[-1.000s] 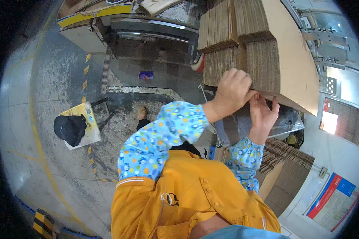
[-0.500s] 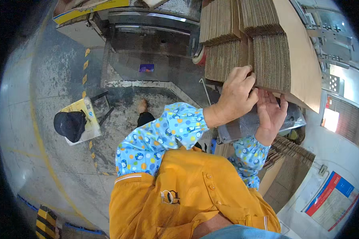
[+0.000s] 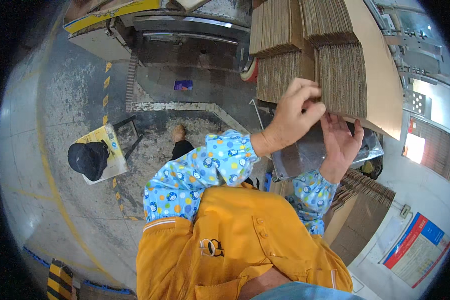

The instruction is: The recorder is picking up stacks of corrugated cardboard sheets and loading them into a machinery feeder.

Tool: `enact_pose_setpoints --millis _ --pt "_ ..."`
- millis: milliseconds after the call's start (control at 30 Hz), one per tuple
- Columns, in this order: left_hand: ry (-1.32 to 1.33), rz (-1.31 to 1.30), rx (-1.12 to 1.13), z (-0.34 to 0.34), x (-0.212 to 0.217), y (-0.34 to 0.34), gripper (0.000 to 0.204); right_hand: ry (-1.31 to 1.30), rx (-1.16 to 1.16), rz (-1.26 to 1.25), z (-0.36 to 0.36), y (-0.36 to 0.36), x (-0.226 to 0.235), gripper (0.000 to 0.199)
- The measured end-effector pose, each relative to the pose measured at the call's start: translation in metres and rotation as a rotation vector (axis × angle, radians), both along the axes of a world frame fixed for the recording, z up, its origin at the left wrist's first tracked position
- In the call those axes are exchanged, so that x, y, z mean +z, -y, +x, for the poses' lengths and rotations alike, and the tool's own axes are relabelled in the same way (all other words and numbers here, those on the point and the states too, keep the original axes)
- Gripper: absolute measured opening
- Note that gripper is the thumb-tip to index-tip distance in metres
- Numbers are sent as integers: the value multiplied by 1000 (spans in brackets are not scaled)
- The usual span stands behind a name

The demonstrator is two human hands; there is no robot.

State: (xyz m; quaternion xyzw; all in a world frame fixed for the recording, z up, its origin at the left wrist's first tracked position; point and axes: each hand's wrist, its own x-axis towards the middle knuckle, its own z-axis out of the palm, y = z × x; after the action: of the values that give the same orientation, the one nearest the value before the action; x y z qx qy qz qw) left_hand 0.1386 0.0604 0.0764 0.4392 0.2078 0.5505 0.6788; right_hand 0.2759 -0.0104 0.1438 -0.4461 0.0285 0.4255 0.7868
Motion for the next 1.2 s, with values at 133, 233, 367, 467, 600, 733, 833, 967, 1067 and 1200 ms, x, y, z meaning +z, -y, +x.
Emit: enact_pose_setpoints --millis 133,233,367,467,600,733,833,967,1067,1200 --pt "-419 38 165 -3 -18 -21 29 -26 -29 12 -2 -3 -2 74" --pt "-503 102 105 0 -25 -10 32 -23 -15 10 -3 -2 -4 74" --pt "-507 260 291 6 -27 -3 34 -11 -16 11 -4 -2 -7 75" --pt "-352 174 181 7 -22 -7 33 19 -35 -17 -5 -3 -7 76" --pt "-158 -146 -61 2 -11 -17 36 10 -54 -1 -8 -4 -5 79" --pt "34 -470 -291 6 2 -34 42 3 -39 13 -13 -5 -2 81" --pt "31 -398 -301 12 9 -38 50 95 -54 -52 -18 -8 0 83" --pt "8 -312 -243 15 12 -34 51 188 -34 -64 -23 -12 1 85" --pt "-77 -271 -204 14 8 -34 48 198 -39 -85 -26 -14 -5 82" --pt "-417 -28 -94 12 -2 -37 49 183 -35 -75 -26 -12 -12 75"
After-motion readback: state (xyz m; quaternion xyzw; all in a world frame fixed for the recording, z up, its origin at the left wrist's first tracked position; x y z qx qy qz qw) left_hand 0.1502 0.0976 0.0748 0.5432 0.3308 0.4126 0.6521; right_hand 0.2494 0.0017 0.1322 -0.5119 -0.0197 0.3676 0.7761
